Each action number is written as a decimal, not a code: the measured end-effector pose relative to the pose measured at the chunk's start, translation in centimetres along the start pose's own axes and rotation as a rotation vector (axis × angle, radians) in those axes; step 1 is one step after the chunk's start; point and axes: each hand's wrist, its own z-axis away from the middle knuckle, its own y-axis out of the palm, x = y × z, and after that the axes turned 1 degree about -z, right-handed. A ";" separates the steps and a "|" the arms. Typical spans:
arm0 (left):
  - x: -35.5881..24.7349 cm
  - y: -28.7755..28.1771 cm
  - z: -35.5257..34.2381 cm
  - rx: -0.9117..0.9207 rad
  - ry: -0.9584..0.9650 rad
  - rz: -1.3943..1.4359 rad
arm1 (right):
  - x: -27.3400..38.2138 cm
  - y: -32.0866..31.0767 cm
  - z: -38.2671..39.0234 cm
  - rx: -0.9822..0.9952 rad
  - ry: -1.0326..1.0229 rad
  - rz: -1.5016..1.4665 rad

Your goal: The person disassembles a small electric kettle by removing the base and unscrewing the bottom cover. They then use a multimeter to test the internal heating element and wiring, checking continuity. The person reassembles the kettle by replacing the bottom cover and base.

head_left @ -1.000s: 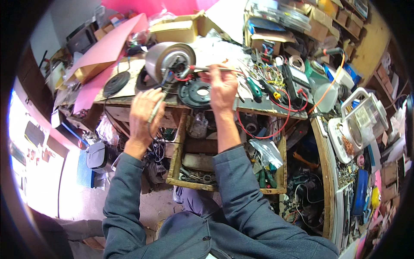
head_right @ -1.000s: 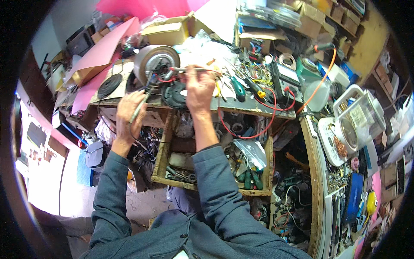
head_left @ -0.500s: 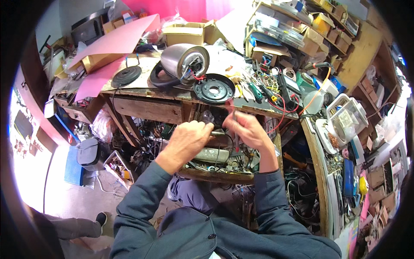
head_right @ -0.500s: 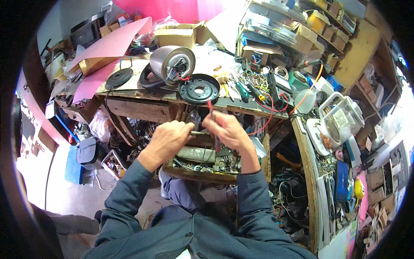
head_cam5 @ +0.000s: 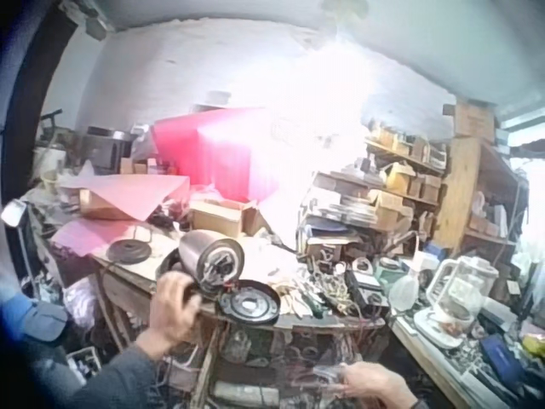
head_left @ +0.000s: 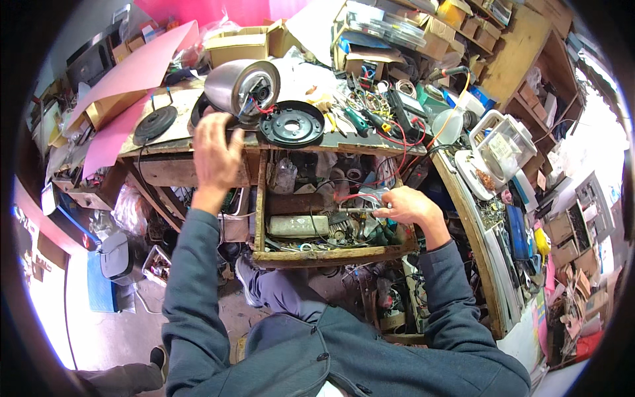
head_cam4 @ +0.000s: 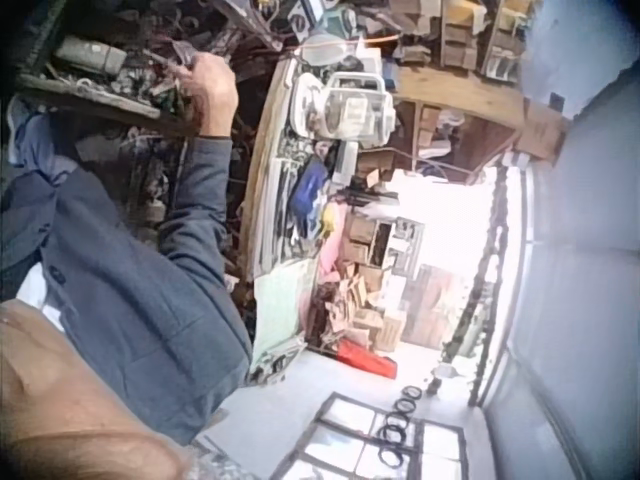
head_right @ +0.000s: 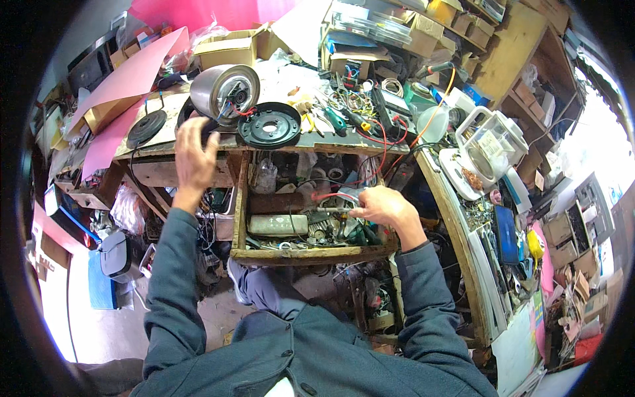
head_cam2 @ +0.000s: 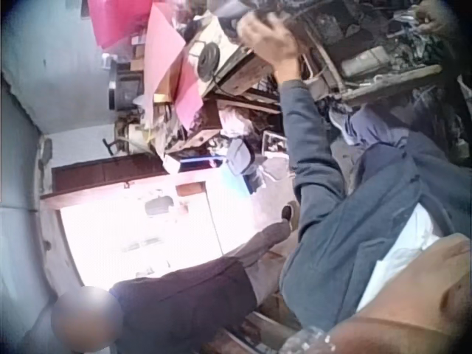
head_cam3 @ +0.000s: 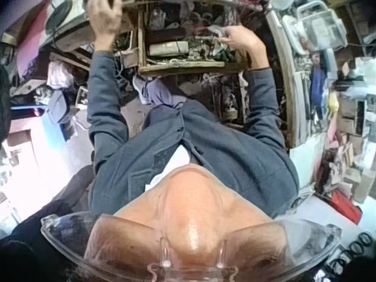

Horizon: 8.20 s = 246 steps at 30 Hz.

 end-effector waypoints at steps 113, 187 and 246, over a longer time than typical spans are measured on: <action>6.4 3.7 -2.6 0.436 -0.220 -0.024 | 16.6 -11.2 -20.1 -0.606 -0.268 -0.284; 8.0 4.5 -3.0 0.533 -0.298 0.024 | 15.0 -8.2 -23.1 0.204 -0.131 -1.634; 9.2 6.9 -3.0 0.429 -0.176 0.006 | 2.3 -5.9 -20.4 -0.783 0.037 0.332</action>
